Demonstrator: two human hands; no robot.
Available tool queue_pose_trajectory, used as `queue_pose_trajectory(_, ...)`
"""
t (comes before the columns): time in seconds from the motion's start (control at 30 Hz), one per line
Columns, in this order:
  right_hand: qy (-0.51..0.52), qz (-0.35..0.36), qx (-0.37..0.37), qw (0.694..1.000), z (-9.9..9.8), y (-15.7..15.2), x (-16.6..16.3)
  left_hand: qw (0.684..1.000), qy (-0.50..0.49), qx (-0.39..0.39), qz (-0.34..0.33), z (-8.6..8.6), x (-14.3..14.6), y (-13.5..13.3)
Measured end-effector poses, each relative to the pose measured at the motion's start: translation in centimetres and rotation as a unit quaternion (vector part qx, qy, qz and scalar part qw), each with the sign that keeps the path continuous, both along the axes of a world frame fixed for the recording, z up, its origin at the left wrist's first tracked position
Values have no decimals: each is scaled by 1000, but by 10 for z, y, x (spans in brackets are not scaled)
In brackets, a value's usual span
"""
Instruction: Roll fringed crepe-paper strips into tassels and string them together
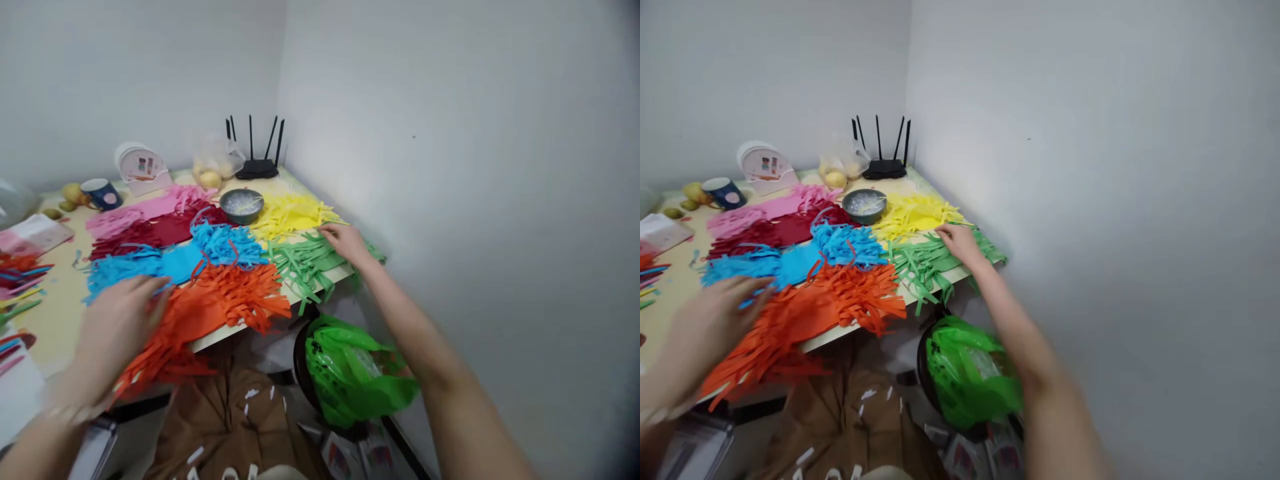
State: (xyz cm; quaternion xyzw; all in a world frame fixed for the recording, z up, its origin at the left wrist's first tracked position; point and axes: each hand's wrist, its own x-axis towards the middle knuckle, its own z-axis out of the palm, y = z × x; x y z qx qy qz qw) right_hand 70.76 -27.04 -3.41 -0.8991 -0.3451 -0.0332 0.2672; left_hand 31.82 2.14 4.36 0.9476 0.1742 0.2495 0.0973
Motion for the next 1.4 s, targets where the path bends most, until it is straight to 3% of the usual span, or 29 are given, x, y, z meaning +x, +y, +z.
queue_pose_trajectory(0.03,-1,15,-15,1000,1,17,11,997,54,41,-40,5,29,-20)
queue_pose_trajectory(0.13,-7,29,-61,998,-1,57,38,974,162,65,-142,9,106,-66)
queue_pose_trajectory(0.27,-55,-40,-83,994,-4,82,62,960,205,70,-177,2,165,-89)
queue_pose_trajectory(0.43,-108,-94,-98,985,2,97,80,962,193,76,-175,-6,189,-78)
queue_pose_trajectory(0.63,-176,-28,-124,976,30,115,82,985,116,64,-107,-8,228,-61)
queue_pose_trajectory(0.87,-271,65,-139,950,44,119,35,997,56,31,-37,-27,313,-73)
queue_pose_trajectory(1.0,-293,75,-144,942,37,110,22,997,79,9,-21,-38,327,-64)
queue_pose_trajectory(1.4,-281,91,-133,946,32,117,24,994,104,-29,-15,-47,318,-44)
